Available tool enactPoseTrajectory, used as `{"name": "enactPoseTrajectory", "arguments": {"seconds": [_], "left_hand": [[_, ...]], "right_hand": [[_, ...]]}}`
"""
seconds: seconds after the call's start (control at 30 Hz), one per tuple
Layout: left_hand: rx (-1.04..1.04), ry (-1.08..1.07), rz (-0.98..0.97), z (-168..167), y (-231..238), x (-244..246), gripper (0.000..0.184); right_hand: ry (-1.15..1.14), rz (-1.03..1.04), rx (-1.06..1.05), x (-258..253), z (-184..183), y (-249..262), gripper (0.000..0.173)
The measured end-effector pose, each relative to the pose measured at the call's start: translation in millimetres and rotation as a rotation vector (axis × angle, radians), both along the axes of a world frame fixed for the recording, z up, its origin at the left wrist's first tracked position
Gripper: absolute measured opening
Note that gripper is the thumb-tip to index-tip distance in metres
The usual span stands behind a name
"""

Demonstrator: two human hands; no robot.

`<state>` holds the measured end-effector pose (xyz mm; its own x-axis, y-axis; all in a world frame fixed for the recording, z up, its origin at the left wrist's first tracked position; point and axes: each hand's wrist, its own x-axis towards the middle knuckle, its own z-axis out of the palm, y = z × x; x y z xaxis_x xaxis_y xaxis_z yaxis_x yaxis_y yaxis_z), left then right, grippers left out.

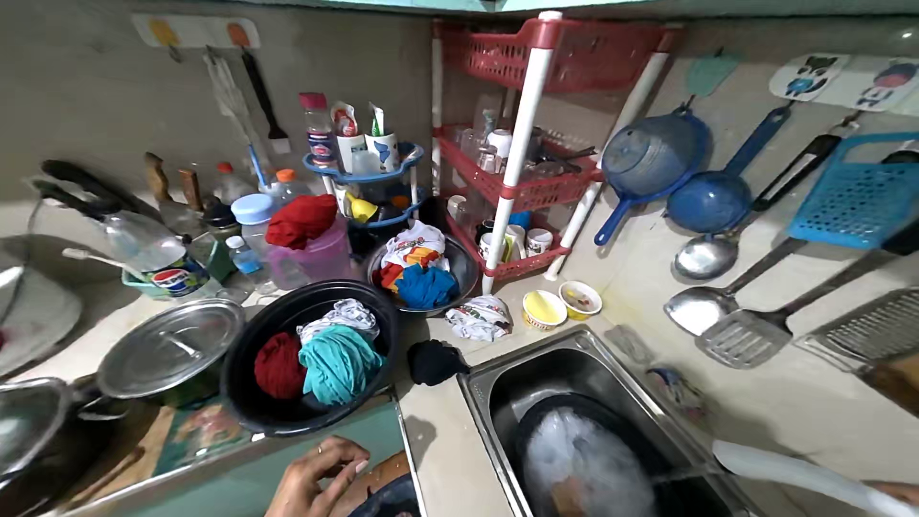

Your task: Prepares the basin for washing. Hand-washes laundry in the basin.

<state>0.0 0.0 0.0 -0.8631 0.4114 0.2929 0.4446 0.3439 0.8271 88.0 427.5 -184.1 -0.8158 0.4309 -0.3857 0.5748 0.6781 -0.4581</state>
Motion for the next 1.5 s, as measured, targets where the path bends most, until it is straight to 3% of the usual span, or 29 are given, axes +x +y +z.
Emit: {"name": "enactPoseTrajectory", "arguments": {"seconds": [0.07,0.1,0.17,0.2,0.37,0.43,0.6,0.8,0.9,1.03,1.17,1.3,1.43,1.5], "left_hand": [[0.022,0.008,-0.023,4,2,1,0.018],[0.035,0.013,-0.031,5,2,2,0.019],[0.057,0.029,-0.036,4,1,0,0.020],[0.072,0.034,-0.038,3,2,-1,0.020],[0.176,0.032,-0.151,0,11,-8,0.019],[0.219,0.034,-0.227,-3,12,-15,0.019],[0.234,0.030,-0.333,3,13,-27,0.015],[0.212,0.057,-0.347,0,18,-27,0.018],[0.190,0.099,-0.318,2,22,-23,0.021],[0.163,0.121,-0.284,5,19,-20,0.023],[0.136,0.112,-0.252,2,16,-18,0.024],[0.086,0.120,-0.235,3,21,-17,0.026],[-0.008,0.161,-0.238,11,28,-22,0.027],[-0.055,0.167,-0.266,17,32,-31,0.026]], "right_hand": [[0.180,-0.048,0.280,29,-30,4,0.055],[-0.263,-0.003,0.100,23,9,14,0.059],[-0.282,-0.245,0.081,19,-2,5,0.060],[-0.346,-0.269,0.070,14,-3,-2,0.061],[-0.512,-0.165,-0.220,6,22,-26,0.046],[-0.364,-0.241,-0.385,15,28,-18,0.046],[0.304,-0.812,-0.694,59,56,-6,0.051],[1.270,-1.295,-0.816,84,100,28,0.067],[1.435,-1.436,-0.857,80,128,53,0.068],[1.449,-1.598,-0.885,59,155,78,0.065],[1.335,-1.603,-0.788,47,142,97,0.059],[1.384,-1.488,-0.687,55,128,93,0.042],[1.665,-1.286,-0.951,65,101,96,0.016],[1.865,-1.172,-1.097,64,90,102,0.025]]}}
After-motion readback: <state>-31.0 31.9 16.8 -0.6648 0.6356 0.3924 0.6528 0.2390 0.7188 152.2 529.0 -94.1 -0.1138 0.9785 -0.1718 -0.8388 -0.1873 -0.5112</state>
